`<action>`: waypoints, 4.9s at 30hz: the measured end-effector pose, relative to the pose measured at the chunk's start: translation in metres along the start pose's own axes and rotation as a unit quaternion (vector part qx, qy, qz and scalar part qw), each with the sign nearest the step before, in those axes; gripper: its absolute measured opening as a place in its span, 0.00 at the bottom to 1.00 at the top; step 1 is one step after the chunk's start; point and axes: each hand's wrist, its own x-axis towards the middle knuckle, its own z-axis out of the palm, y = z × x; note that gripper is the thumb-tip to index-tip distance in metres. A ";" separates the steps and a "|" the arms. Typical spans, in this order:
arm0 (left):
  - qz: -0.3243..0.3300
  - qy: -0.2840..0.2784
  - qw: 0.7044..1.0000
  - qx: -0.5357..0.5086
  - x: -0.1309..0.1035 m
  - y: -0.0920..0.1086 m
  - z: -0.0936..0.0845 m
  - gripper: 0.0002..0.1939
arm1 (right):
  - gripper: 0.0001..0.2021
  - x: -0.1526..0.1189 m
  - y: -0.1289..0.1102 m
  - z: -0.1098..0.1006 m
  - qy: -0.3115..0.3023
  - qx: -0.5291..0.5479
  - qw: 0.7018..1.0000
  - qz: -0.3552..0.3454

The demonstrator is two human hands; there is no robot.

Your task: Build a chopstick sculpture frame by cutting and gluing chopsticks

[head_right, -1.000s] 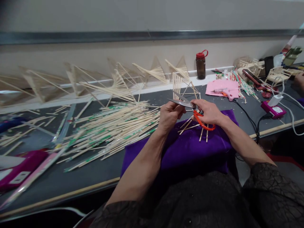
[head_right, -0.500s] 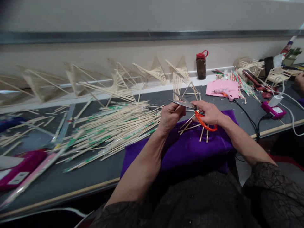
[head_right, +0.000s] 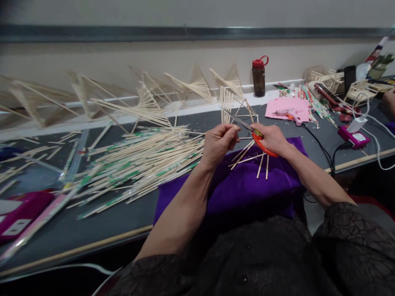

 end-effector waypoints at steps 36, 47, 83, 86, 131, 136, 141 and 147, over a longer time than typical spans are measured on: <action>-0.160 0.024 0.878 -0.451 0.005 0.020 -0.005 0.02 | 0.11 -0.009 -0.051 -0.032 0.006 -0.018 0.999 0.033; -0.137 -0.036 0.888 -0.437 -0.002 0.019 0.010 0.14 | 0.09 0.018 -0.073 -0.012 0.089 0.160 0.983 0.019; -0.408 0.203 0.732 -0.506 0.032 -0.023 -0.003 0.16 | 0.07 0.182 0.026 0.006 -0.065 0.387 0.890 0.232; -0.422 0.205 0.735 -0.490 0.031 -0.027 -0.005 0.12 | 0.07 0.182 0.021 0.008 -0.077 0.383 0.892 0.229; -0.455 0.193 0.713 -0.497 0.030 -0.021 -0.015 0.17 | 0.07 0.173 0.038 0.020 -0.066 0.408 0.880 0.235; -0.451 0.199 0.711 -0.501 0.031 -0.023 -0.014 0.18 | 0.08 0.173 0.039 0.023 -0.072 0.396 0.889 0.218; -0.449 0.201 0.714 -0.498 0.031 -0.022 -0.013 0.16 | 0.08 0.172 0.040 0.024 -0.075 0.387 0.894 0.214; -0.456 0.206 0.719 -0.482 0.032 -0.019 -0.013 0.15 | 0.12 0.169 0.039 0.027 -0.054 0.384 0.894 0.222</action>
